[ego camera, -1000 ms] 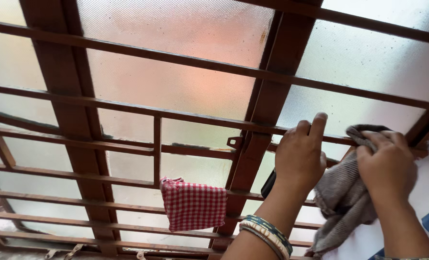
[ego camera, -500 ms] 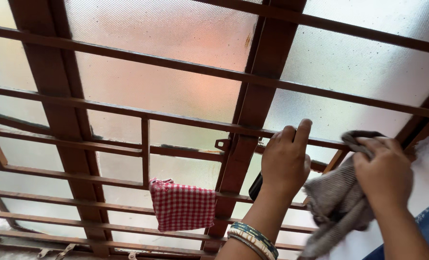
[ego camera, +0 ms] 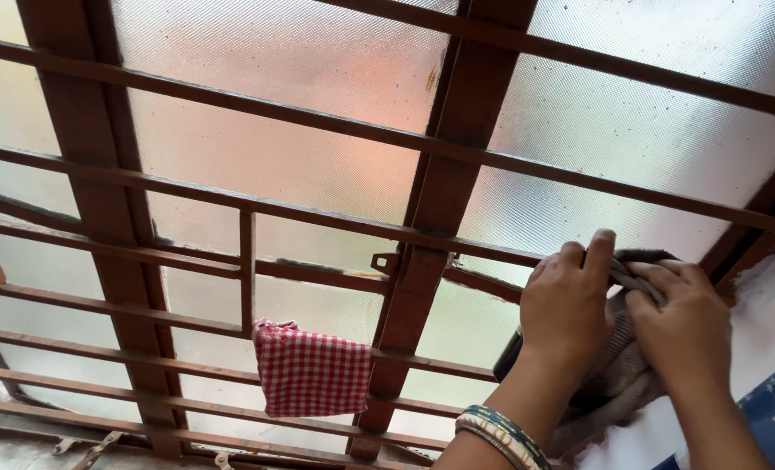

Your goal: The person wipes the metal bars and frame of a window using a cloth. They systematically clean the horizontal and vertical bars, moving from the top to the bottom of the window.

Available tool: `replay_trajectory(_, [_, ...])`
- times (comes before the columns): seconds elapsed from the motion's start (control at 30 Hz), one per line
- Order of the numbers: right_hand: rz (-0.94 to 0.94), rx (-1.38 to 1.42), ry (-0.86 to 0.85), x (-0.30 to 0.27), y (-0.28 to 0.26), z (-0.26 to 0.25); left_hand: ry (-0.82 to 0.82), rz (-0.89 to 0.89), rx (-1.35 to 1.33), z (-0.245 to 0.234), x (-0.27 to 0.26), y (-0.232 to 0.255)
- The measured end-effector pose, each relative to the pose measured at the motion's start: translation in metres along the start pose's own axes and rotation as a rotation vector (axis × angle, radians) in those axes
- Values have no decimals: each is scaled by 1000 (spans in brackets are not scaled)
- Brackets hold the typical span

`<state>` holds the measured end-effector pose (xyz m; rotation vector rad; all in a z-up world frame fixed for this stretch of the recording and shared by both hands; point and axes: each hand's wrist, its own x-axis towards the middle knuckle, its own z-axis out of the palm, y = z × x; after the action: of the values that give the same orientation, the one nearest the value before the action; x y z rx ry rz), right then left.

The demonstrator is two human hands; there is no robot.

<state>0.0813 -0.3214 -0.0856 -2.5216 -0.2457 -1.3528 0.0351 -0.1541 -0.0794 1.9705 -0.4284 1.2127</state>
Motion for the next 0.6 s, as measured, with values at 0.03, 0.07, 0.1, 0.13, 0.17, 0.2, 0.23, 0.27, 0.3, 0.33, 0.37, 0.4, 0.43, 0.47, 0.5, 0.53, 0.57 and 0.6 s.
replay_trajectory(0.03, [7, -37, 2, 1, 14, 5, 0, -10, -11, 3, 0, -1])
replay_trajectory(0.07, [14, -74, 5, 3, 29, 10, 1, -19, -21, 4, 0, -2])
replay_trajectory(0.1, [8, -114, 39, 2, 46, 14, 0, -30, -31, 6, -1, -3])
replay_trajectory(0.13, [2, -153, 73, 1, 62, 16, 3, -11, -6, 7, -2, -4])
replay_trajectory(0.17, [12, -184, 91, 1, 74, 20, 7, 6, 21, 7, -3, -6])
replay_trajectory(0.2, [23, -214, 108, 0, 83, 22, 12, 24, 47, 8, -4, -7])
replay_trajectory(0.23, [50, -238, 109, 1, 88, 22, 9, 16, 45, 8, -4, -7])
replay_trajectory(0.27, [82, -241, 103, 3, 88, 23, 6, 7, 43, 9, -4, -6])
replay_trajectory(0.3, [114, -244, 97, 3, 85, 22, 2, -2, 40, 9, -4, -5])
replay_trajectory(0.33, [150, -227, 83, 3, 79, 23, 2, -2, 38, 9, -5, -4])
replay_trajectory(0.37, [188, -208, 70, 2, 72, 23, 1, -1, 35, 8, -5, -4])
replay_trajectory(0.4, [149, -223, 75, -1, 66, 22, -1, 0, 32, 8, -5, -4])
replay_trajectory(0.43, [111, -241, 83, -2, 63, 20, 1, 4, 41, 7, -5, -4])
replay_trajectory(0.47, [74, -258, 90, -3, 64, 19, 4, 9, 51, 7, -6, -5])
replay_trajectory(0.5, [57, -254, 91, -3, 68, 18, 5, 11, 58, 8, -7, -5])
replay_trajectory(0.53, [40, -251, 92, -2, 75, 19, 12, 14, 55, 9, -7, -5])
replay_trajectory(0.57, [24, -245, 92, -1, 84, 21, 17, 16, 54, 9, -7, -6])
replay_trajectory(0.6, [18, -235, 103, 0, 93, 22, 23, 19, 53, 10, -8, -6])
